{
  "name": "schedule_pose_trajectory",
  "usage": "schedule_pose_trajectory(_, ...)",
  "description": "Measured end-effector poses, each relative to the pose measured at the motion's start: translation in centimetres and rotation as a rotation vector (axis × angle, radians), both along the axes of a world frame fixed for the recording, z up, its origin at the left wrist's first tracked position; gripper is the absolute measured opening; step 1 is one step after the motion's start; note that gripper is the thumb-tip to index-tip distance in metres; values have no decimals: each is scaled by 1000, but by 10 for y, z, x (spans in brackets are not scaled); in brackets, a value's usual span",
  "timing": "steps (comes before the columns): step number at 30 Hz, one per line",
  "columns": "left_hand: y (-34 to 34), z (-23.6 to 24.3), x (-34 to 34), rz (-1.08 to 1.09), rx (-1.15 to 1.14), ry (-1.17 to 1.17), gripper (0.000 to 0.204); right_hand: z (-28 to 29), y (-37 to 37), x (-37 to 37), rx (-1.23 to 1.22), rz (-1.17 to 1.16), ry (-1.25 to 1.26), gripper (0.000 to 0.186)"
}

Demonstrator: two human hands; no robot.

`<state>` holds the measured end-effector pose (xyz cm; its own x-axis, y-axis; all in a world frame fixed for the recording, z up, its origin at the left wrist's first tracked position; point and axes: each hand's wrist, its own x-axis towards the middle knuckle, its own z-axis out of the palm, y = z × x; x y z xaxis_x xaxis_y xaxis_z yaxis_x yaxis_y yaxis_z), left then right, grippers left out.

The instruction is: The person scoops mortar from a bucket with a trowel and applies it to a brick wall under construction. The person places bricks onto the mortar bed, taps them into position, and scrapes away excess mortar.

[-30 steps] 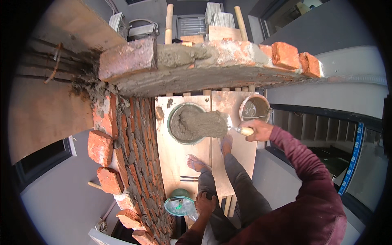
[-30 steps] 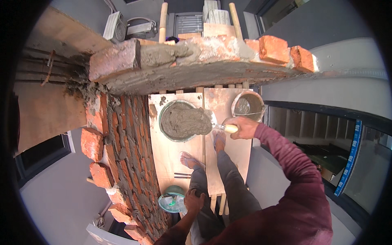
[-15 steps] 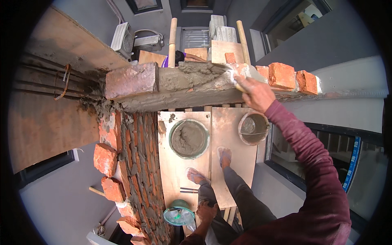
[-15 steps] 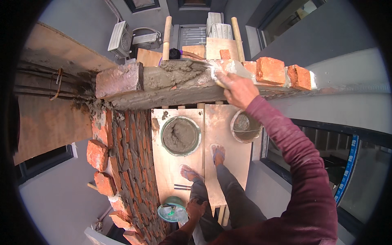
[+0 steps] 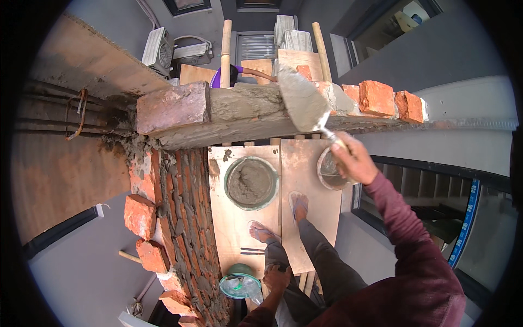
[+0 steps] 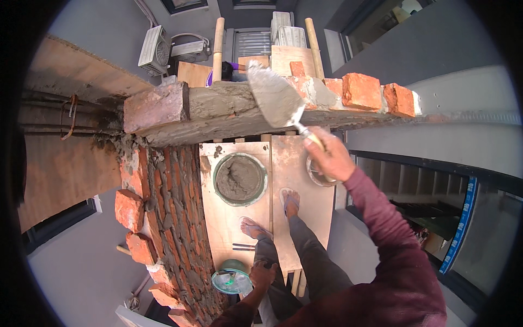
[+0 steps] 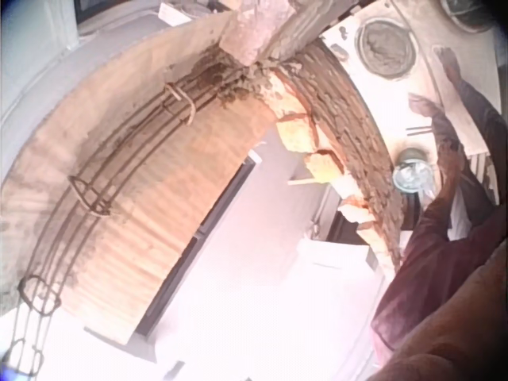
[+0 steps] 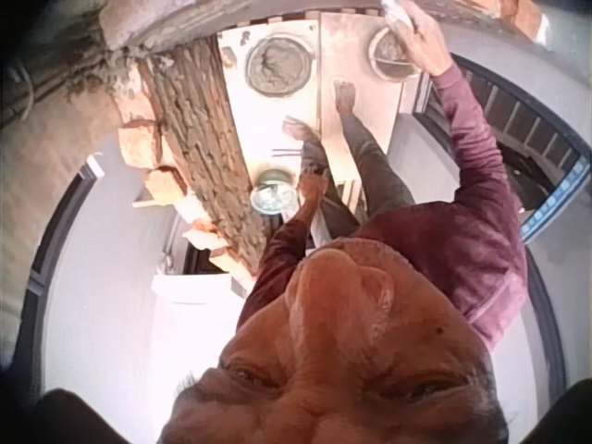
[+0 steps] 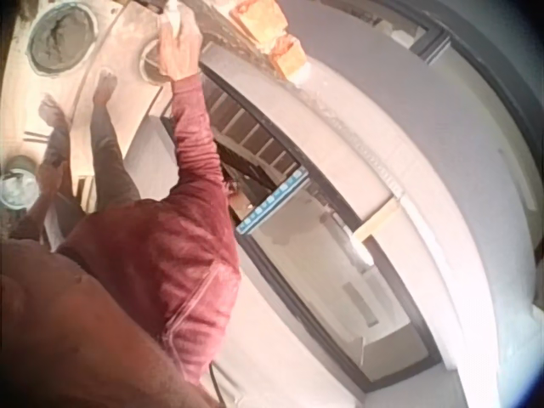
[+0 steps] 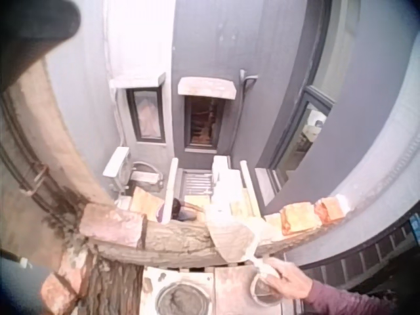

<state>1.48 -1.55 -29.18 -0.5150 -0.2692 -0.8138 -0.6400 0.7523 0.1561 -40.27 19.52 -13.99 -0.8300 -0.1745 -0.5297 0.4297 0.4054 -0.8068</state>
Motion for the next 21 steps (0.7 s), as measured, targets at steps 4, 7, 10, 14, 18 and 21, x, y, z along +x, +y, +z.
schedule_pose_trajectory(4, -9, -7, 3, 9, 38, -13, 58, -55, -10, 11, 241, 167, 277, 46)
schedule_pose_trajectory(7, -13, -5, 9, -13, 15, 20, 56, -68, 3, 28, 377, 157, 380, 46)
schedule_pose_trajectory(10, -15, 2, 4, -23, 13, 17, 55, -64, 12, 44, 375, 134, 607, 45)
schedule_pose_trajectory(14, -17, 0, 11, -47, 13, 35, 55, -65, -24, 27, 426, 321, 605, 44)
schedule_pose_trajectory(18, -19, 0, 21, -37, 32, 66, 54, -88, -1, 15, 525, 226, 441, 46)
schedule_pose_trajectory(21, -17, 2, 26, 6, 73, 83, 53, -96, 37, 39, 589, 323, 680, 45)
